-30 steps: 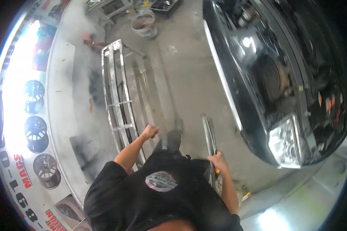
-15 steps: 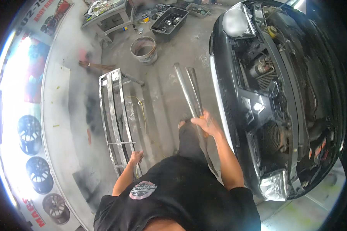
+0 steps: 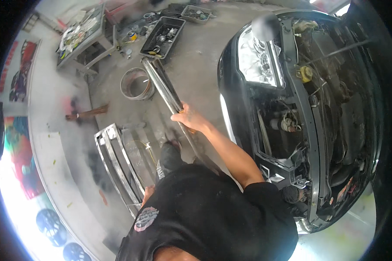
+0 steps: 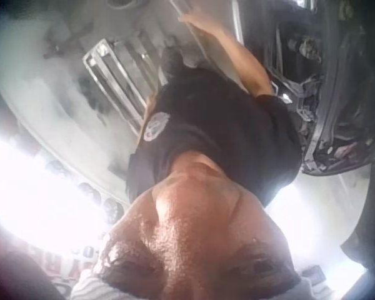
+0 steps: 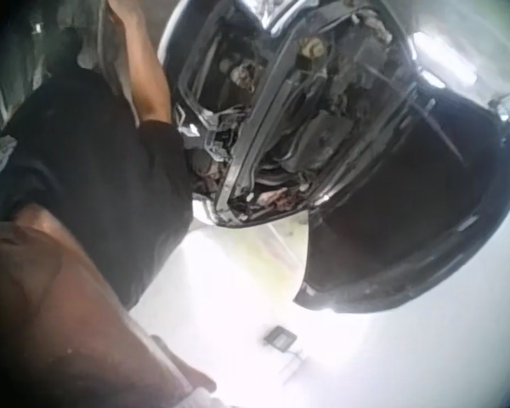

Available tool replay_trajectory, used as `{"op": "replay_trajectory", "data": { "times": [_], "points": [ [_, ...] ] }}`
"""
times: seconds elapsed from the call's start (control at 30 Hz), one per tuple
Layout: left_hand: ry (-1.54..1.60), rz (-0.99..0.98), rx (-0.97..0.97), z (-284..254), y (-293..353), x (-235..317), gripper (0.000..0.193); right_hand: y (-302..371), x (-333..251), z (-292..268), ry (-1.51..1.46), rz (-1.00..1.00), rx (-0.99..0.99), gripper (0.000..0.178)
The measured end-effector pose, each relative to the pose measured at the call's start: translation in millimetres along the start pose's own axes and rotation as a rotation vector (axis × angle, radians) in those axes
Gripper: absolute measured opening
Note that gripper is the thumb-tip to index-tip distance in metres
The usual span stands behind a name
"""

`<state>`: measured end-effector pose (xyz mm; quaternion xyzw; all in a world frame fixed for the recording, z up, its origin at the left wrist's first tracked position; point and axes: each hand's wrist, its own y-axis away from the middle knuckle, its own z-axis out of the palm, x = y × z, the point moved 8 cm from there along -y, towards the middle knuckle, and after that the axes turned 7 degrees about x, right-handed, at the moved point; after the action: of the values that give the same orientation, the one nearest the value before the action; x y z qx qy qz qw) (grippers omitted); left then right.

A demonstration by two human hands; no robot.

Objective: The person aligns and presses a black plastic trim piece onto a car fender by hand, then retrieves small fasteners from a tray and installs them by hand to secure the trim to the wheel well.

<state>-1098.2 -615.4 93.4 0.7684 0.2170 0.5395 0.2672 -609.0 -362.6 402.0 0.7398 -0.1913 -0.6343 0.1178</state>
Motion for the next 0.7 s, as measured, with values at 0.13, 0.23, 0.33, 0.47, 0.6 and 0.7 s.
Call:
{"op": "replay_trajectory", "data": {
  "times": [0.13,0.23,0.33,0.47,0.6,0.7],
  "points": [
    [-0.149,0.294,-0.177,7,-93,51,0.021,-86,-30,1,-0.126,0.034,0.014,0.048],
    [-0.11,0.052,-0.179,-11,-207,93,0.017,-170,-15,-22,-0.082,-0.024,0.214,0.05],
    [-0.611,0.301,-0.365,5,-297,196,0.024,-220,-44,-67,-0.063,0.058,0.335,0.047],
    [-0.714,0.504,-0.206,-72,-397,324,0.043,-274,-82,-75,-0.266,0.046,0.347,0.032],
    [-0.386,0.212,0.005,-54,-474,493,0.043,-316,-88,-143,-0.38,0.178,0.552,0.027],
    [-0.365,0.122,0.05,-42,-499,549,0.049,-358,-85,-178,-0.429,0.189,0.606,0.024]
  ]
}}
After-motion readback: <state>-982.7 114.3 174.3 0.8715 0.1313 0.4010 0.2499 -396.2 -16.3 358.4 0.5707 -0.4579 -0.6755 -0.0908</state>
